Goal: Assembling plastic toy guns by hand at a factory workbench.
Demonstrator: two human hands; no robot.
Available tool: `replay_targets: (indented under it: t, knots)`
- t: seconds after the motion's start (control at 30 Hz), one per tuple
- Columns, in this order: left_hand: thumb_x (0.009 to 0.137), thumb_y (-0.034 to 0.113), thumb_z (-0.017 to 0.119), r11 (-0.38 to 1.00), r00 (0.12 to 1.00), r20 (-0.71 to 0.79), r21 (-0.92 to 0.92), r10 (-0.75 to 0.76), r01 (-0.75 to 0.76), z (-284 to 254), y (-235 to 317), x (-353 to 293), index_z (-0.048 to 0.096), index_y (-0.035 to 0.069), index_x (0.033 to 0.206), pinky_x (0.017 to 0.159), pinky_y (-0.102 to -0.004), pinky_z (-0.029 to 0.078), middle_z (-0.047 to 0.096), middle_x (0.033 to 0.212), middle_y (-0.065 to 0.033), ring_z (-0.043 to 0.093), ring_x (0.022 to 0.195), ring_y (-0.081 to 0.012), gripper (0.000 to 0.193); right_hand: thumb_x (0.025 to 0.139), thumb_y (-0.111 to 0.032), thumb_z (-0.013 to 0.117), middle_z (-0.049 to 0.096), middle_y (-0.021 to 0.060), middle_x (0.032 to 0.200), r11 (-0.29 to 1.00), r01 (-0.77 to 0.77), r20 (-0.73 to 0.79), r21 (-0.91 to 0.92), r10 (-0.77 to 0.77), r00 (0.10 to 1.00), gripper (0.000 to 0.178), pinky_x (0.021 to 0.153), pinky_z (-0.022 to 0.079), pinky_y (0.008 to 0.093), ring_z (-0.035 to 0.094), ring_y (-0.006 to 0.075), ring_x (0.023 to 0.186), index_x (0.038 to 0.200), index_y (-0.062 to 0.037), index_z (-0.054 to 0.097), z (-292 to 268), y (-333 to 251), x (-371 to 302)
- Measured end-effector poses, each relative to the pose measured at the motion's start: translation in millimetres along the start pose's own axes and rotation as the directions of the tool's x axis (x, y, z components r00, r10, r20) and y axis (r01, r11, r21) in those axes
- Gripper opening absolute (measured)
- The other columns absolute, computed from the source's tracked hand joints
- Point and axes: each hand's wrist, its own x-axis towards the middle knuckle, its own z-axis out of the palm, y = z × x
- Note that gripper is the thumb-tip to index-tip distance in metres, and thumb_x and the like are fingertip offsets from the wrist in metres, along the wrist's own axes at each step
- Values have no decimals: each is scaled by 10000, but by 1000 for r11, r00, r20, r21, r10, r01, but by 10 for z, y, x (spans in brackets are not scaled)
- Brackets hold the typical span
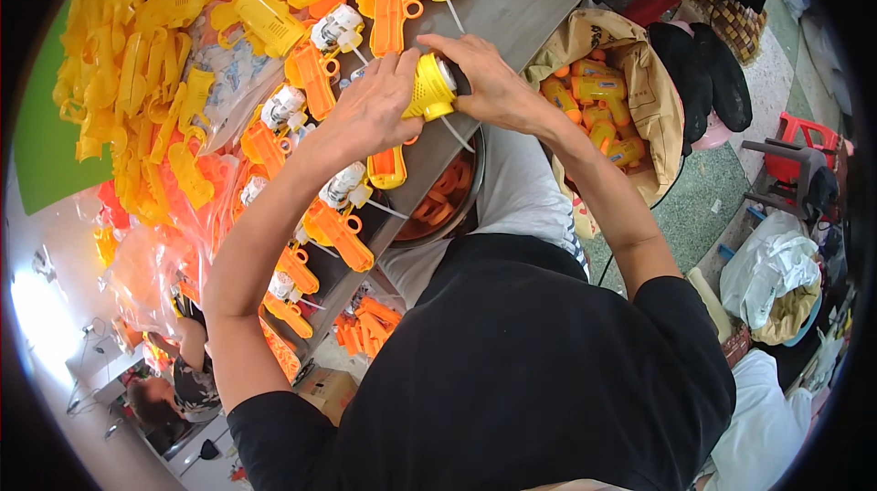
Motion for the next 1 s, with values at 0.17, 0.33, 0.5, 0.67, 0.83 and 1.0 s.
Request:
replay_targets:
  t: [0.17,0.33,0.5,0.67,0.83,1.0]
  knots:
    - [651,175,780,997,995,-66,-43,-73,71,73,-8,35,394,34,1367,906,-471,482,555,1117,-198,559,1089,-391,826,751,-25,716,568,143,1282,986,27,77,167,-40,996,798,1076,372,407,512,289,1225,1476,-62,386,-149,48,31]
    - [641,158,815,990,959,-283,129,-19,58,-89,433,-18,392,89,1405,924,-432,436,547,1143,-160,551,1098,-335,876,875,-201,737,553,97,1276,901,-239,176,362,185,967,728,1003,458,329,554,175,1160,1467,-26,351,-313,-449,-38]
    - [662,231,878,993,885,-466,-96,14,-66,-562,369,-304,322,71,1486,1025,-438,409,512,1272,-179,518,1201,-294,1007,838,-142,778,557,55,1249,776,-89,11,624,106,994,662,977,482,303,558,144,1160,1388,-69,419,-429,-628,-303]
    - [722,249,884,601,924,-248,-799,-292,-24,-471,493,-564,512,30,1302,923,-356,512,646,1120,-101,629,1035,-186,723,810,-129,798,535,52,1323,690,-31,36,723,7,999,717,1018,463,307,536,159,1219,1406,-88,401,-300,-595,-338]
    - [714,194,804,898,883,-371,-426,-288,113,-402,576,-651,554,49,1158,771,-422,543,660,1050,-188,663,931,-384,530,785,-181,828,484,109,1411,969,174,27,176,-182,983,816,1106,378,343,473,211,1311,1458,-39,388,-228,-699,-95]
    - [735,179,759,971,847,-506,-233,-161,45,-208,531,-629,518,44,1173,753,-473,537,620,1073,-178,642,917,-407,518,776,-211,837,465,137,1424,942,-31,135,335,-15,991,844,1116,356,354,425,220,1345,1472,-22,399,80,-881,-13]
